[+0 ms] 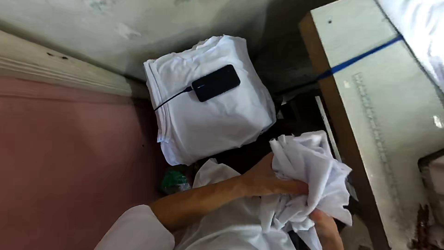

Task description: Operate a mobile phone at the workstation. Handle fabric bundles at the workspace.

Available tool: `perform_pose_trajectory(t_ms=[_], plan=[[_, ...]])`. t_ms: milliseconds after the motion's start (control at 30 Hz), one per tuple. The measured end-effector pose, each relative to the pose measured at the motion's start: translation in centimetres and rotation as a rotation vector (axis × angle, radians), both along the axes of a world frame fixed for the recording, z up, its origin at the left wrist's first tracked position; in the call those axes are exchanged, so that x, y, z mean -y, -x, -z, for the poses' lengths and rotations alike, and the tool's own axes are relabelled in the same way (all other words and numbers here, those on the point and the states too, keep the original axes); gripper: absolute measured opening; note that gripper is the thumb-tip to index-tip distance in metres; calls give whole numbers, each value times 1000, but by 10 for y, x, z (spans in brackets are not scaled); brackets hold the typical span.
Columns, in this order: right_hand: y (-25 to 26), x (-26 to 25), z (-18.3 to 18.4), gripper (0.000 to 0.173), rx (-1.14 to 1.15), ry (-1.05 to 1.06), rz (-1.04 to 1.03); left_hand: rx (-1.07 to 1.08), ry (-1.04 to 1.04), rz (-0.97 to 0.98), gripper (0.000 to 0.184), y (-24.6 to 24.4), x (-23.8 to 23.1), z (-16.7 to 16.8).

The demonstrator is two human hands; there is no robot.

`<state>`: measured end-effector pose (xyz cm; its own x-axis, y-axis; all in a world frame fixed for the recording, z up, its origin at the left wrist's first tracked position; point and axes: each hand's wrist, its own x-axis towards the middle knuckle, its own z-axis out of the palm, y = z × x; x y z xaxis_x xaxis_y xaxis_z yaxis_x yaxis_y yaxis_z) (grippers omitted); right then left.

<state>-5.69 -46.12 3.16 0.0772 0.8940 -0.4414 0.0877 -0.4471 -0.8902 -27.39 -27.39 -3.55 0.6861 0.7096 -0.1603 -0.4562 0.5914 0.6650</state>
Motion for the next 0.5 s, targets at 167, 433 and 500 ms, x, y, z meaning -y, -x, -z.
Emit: perform_pose_trajectory(t_ms=[167, 433, 500], plan=[[53, -105, 39, 20, -202, 117, 136, 120, -136, 74, 50, 18, -25, 12], [68, -198, 43, 41, 69, -27, 170, 84, -6, -32, 44, 4, -93, 36], [57, -236, 37, 66, 219, -152, 99, 59, 159, -88, 33, -12, -117, 42]])
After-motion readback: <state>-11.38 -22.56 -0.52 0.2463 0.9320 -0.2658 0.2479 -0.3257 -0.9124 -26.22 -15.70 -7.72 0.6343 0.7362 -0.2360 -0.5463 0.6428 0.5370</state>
